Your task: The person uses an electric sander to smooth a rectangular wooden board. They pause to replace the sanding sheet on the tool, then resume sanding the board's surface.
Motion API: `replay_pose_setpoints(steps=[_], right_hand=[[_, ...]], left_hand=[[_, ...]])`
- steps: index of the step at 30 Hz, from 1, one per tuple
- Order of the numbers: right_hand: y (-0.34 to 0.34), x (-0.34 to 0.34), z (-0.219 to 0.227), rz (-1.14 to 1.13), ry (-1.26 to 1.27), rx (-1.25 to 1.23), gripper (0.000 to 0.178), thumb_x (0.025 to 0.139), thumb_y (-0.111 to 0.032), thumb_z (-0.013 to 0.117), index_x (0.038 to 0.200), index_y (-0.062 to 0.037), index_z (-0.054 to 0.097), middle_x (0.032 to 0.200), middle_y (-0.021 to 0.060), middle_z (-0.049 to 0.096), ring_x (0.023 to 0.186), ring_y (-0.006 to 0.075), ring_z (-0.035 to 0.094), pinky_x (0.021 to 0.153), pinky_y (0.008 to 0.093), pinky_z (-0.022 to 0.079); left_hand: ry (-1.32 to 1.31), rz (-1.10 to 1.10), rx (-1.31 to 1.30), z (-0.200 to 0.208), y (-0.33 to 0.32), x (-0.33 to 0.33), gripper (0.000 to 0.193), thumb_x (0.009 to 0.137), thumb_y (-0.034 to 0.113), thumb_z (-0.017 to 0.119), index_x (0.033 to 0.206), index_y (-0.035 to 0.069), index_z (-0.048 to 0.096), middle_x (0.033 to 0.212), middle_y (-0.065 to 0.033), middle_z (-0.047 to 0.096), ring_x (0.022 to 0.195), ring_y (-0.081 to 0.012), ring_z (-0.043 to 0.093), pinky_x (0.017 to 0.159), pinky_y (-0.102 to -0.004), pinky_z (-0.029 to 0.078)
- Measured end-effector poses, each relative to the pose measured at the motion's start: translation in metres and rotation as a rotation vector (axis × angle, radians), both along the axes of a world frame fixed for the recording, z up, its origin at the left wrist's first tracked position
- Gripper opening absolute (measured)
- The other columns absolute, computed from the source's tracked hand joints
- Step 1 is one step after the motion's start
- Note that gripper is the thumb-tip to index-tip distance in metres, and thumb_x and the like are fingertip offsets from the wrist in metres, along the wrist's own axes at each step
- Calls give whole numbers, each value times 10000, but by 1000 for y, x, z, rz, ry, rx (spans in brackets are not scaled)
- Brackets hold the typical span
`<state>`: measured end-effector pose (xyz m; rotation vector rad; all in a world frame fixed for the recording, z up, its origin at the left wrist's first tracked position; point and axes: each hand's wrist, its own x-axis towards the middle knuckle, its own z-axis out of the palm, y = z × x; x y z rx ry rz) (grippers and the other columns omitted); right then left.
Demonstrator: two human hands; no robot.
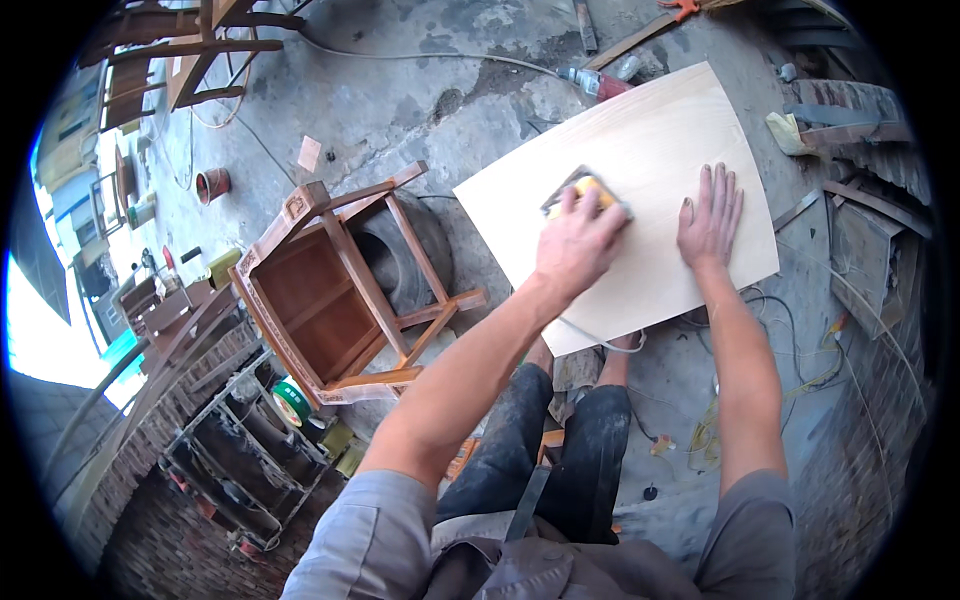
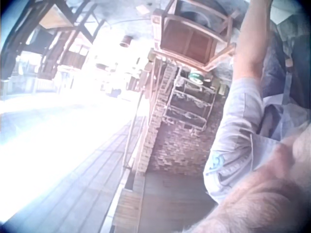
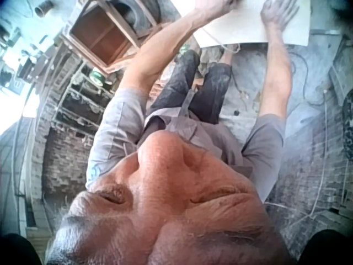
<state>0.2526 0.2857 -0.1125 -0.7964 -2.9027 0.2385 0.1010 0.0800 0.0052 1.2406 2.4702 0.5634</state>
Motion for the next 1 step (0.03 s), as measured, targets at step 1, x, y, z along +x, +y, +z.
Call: replay_pose_setpoints(steps=[1], right_hand=[[1, 4, 1, -3, -7, 2, 727, 993, -322, 524, 1631, -92, 262, 1692, 166, 247, 1576, 361, 196, 1284, 545, 119]], left_hand=[[26, 1, -23, -2, -17, 0, 348, 764, 219, 773, 1086, 176, 649, 1122, -129, 563, 1161, -361, 556, 722, -477, 632]])
